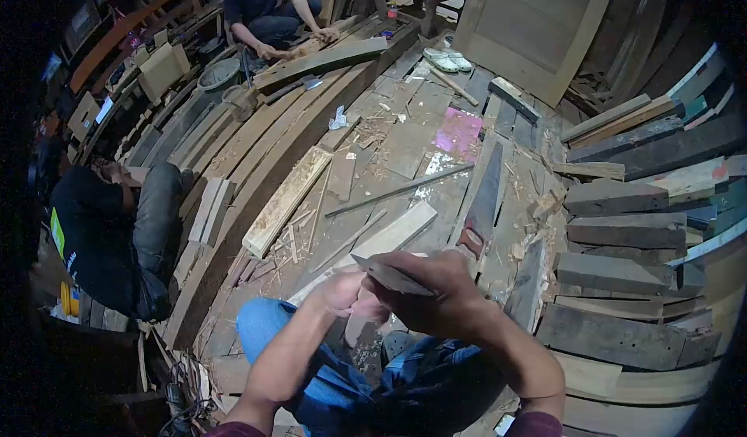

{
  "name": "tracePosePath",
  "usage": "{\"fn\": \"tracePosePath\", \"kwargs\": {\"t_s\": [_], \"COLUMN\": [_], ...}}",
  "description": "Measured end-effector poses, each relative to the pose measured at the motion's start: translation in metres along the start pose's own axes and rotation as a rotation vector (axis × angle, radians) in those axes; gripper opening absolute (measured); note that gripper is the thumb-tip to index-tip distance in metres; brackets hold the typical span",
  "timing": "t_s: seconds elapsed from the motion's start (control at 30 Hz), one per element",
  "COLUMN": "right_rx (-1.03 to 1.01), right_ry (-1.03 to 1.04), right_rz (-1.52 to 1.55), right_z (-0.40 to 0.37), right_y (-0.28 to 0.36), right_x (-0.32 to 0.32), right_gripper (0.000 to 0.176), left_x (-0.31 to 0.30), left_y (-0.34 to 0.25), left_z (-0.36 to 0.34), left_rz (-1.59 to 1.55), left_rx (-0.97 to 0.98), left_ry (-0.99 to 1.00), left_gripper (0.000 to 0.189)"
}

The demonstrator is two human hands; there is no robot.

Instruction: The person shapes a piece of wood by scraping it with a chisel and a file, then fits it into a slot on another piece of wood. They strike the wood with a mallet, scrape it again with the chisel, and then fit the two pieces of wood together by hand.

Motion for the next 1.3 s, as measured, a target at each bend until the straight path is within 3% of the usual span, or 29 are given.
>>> {"fn": "tracePosePath", "kwargs": {"t_s": [0.1, 0.13, 0.23, 0.27, 0.3, 0.37, 0.4, 0.5, 0.53, 0.63, 0.67, 0.93, 1.07, 1.17, 1.23, 1.27, 1.3], "right_rx": [-0.044, 0.058, 0.366, 0.241, 0.179, 0.054, 0.053, 0.121, -0.005, 0.208, 0.178, -0.004, -0.005, -0.017, -0.035, 0.144, 0.173], "right_ry": [-0.107, -0.146, -0.272, -0.301, -0.312, -0.323, -0.379, -0.409, -0.372, -0.132, -0.054, 0.037, 0.070, 0.040, -0.021, 0.035, -0.002], "right_rz": [-0.091, -0.081, -0.054, -0.255, -0.219, -0.139, 0.016, 0.004, -0.027, 0.054, -0.017, -0.362, -0.486, -0.610, -0.672, -0.926, -0.911], "right_z": [-0.002, -0.002, -0.004, -0.002, -0.002, -0.003, -0.001, 0.001, -0.002, -0.007, -0.006, 0.000, 0.000, 0.001, 0.001, 0.004, 0.008], "right_y": [-0.005, -0.010, -0.024, -0.023, -0.026, -0.036, -0.043, -0.041, -0.049, -0.050, -0.048, -0.028, -0.026, -0.023, -0.028, -0.050, -0.057], "right_x": [-0.002, -0.003, -0.011, -0.018, -0.021, -0.020, -0.017, -0.021, -0.020, -0.022, -0.018, -0.002, -0.003, -0.005, -0.008, -0.013, -0.020], "right_gripper": [0.022, 0.021, 0.016, 0.012, 0.012, 0.016, 0.022, 0.025, 0.028, 0.038, 0.041, 0.032, 0.038, 0.041, 0.042, 0.037, 0.036], "left_x": [0.006, 0.017, 0.012, 0.011, 0.013, 0.009, 0.009, 0.005, 0.001, -0.013, -0.017, -0.007, -0.011, -0.013, -0.005, 0.005, 0.020], "left_y": [-0.015, -0.024, -0.034, -0.031, -0.032, -0.033, -0.035, -0.043, -0.047, -0.055, -0.056, -0.046, -0.043, -0.045, -0.042, -0.033, -0.035], "left_z": [0.003, 0.003, 0.010, 0.012, 0.011, 0.008, 0.007, 0.003, -0.002, -0.010, -0.011, -0.005, -0.008, -0.009, -0.006, -0.004, -0.004], "left_rz": [0.220, 0.268, 0.574, 0.695, 0.795, 0.834, 0.819, 0.794, 0.778, 0.803, 0.823, 0.826, 0.909, 1.008, 1.062, 1.144, 1.157], "left_rx": [0.097, 0.139, 0.461, 0.470, 0.426, 0.378, 0.391, 0.456, 0.498, 0.530, 0.523, 0.419, 0.428, 0.389, 0.485, 0.547, 0.573], "left_ry": [-0.173, -0.264, -0.292, -0.433, -0.563, -0.586, -0.624, -0.735, -0.792, -0.926, -0.962, -0.881, -0.795, -0.869, -0.805, -0.749, -0.720], "left_gripper": [0.043, 0.047, 0.058, 0.065, 0.064, 0.062, 0.062, 0.063, 0.064, 0.064, 0.064, 0.059, 0.057, 0.058, 0.064, 0.067, 0.071]}}
Point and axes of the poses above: each hand's wrist, its own z-axis towards the middle knuckle, its own x-axis out of the palm, y = z × x, the point moved 5 cm from there along z, towards the middle knuckle, and after that the axes turned 9 degrees about -y, right-handed, at the moved point
